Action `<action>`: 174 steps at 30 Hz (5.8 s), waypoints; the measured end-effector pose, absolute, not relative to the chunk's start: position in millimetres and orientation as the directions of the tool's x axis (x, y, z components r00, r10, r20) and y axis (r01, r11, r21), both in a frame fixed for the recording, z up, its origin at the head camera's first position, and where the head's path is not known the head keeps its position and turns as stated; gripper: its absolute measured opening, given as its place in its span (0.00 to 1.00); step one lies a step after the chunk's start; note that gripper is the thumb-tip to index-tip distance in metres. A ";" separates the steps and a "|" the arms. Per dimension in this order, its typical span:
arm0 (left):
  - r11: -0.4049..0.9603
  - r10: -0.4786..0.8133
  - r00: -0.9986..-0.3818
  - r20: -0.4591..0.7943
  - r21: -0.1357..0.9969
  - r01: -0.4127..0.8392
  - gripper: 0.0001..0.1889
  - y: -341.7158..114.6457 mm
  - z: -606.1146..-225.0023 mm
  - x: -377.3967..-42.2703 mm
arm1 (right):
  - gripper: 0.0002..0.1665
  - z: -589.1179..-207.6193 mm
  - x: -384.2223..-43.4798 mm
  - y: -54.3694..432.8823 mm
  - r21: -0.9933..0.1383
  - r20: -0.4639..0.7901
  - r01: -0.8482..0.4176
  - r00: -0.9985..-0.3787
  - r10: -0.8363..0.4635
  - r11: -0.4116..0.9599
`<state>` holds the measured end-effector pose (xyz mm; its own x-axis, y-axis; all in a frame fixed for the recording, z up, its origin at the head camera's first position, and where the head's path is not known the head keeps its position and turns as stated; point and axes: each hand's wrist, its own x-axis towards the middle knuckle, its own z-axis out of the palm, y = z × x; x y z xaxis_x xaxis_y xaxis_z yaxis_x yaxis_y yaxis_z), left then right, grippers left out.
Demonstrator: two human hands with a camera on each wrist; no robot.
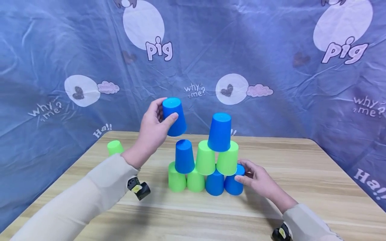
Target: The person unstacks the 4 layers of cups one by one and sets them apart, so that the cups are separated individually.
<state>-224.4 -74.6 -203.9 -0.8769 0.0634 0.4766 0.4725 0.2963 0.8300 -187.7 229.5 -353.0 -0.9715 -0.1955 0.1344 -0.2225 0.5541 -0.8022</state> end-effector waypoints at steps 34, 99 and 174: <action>0.362 -0.223 -0.902 0.370 0.891 0.276 0.29 -149.2 -258.4 -272.7 | 0.34 -357.7 -188.2 229.8 -0.799 0.148 -0.230 -0.971 -0.190 0.555; 0.403 -0.366 -0.925 0.103 0.913 -0.058 0.31 -201.3 -360.7 -301.3 | 0.33 -358.1 -188.3 228.9 -0.823 0.129 -0.208 -0.974 -0.184 0.528; 0.193 0.236 -0.918 0.319 0.911 0.366 0.39 22.7 -248.7 -211.6 | 0.33 -362.1 -185.0 226.5 -0.857 0.125 -0.172 -0.984 -0.128 0.485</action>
<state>-211.6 22.7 -248.7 -0.9179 0.2361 0.3189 0.3659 0.1927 0.9105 -185.0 226.5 -362.1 -0.9838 -0.1284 0.1249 -0.1722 0.4855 -0.8571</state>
